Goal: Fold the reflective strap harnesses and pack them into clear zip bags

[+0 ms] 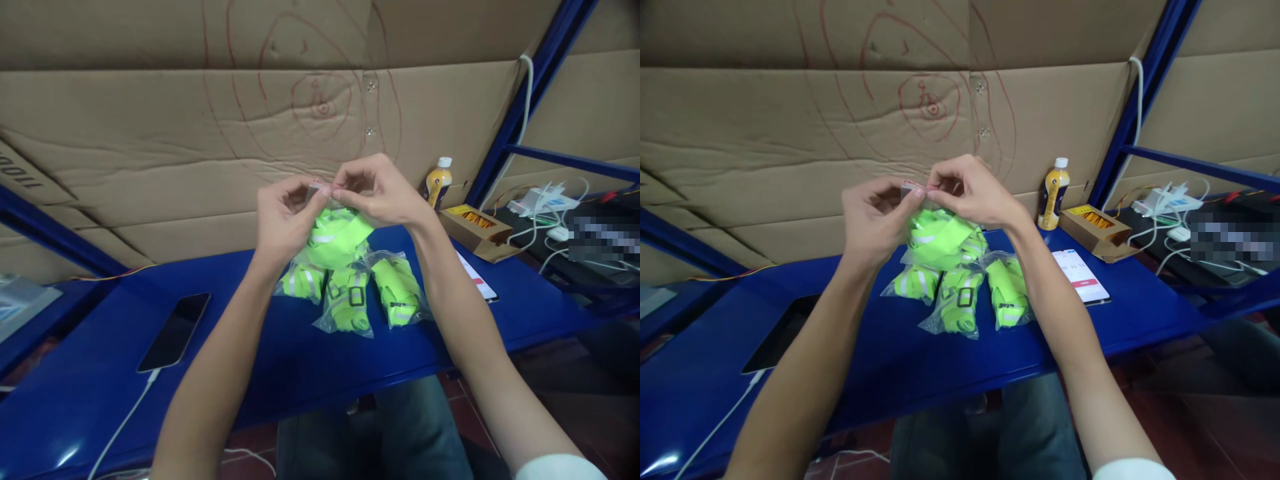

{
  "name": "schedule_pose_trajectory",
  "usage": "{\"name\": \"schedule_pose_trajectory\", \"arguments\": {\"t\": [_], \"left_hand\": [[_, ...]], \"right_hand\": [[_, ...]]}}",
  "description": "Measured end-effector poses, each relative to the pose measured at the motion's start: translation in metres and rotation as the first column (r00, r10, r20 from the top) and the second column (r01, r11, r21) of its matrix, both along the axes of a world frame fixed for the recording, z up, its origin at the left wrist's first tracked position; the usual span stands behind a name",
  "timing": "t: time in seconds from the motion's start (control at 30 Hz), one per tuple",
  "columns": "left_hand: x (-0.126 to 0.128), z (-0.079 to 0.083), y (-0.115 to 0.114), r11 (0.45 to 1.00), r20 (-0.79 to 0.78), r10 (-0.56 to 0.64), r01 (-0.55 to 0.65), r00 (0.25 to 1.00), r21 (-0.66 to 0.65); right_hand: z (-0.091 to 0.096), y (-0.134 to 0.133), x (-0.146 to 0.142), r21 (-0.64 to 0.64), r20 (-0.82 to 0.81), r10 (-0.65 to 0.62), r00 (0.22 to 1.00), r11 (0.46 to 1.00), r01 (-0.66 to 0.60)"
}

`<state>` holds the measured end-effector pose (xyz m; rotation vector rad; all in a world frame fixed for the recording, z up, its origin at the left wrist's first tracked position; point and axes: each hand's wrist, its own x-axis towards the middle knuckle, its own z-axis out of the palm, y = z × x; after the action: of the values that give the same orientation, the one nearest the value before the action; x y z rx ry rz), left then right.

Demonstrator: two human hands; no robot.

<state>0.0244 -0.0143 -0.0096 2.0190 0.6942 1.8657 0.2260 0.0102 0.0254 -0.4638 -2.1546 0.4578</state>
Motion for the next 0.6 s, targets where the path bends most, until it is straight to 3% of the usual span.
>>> {"name": "schedule_pose_trajectory", "arguments": {"t": [0.17, 0.3, 0.6], "left_hand": [[-0.0013, -0.0066, 0.0072, 0.999, 0.025, 0.034, -0.034, 0.999, 0.015], [-0.0008, -0.0091, 0.0094, 0.999, 0.032, -0.008, 0.009, 0.999, -0.039], [-0.0038, -0.0105, 0.0113, 0.997, 0.083, 0.022, -0.015, 0.996, -0.077]], "right_hand": [[-0.0007, 0.0011, 0.001, -0.001, 0.087, -0.057, 0.995, 0.998, 0.057], [-0.0001, -0.0002, -0.0007, 0.049, 0.059, -0.139, 0.989, 0.99, 0.136], [-0.0028, 0.0078, -0.0008, 0.014, 0.071, -0.163, 0.984, 0.987, 0.162]]}}
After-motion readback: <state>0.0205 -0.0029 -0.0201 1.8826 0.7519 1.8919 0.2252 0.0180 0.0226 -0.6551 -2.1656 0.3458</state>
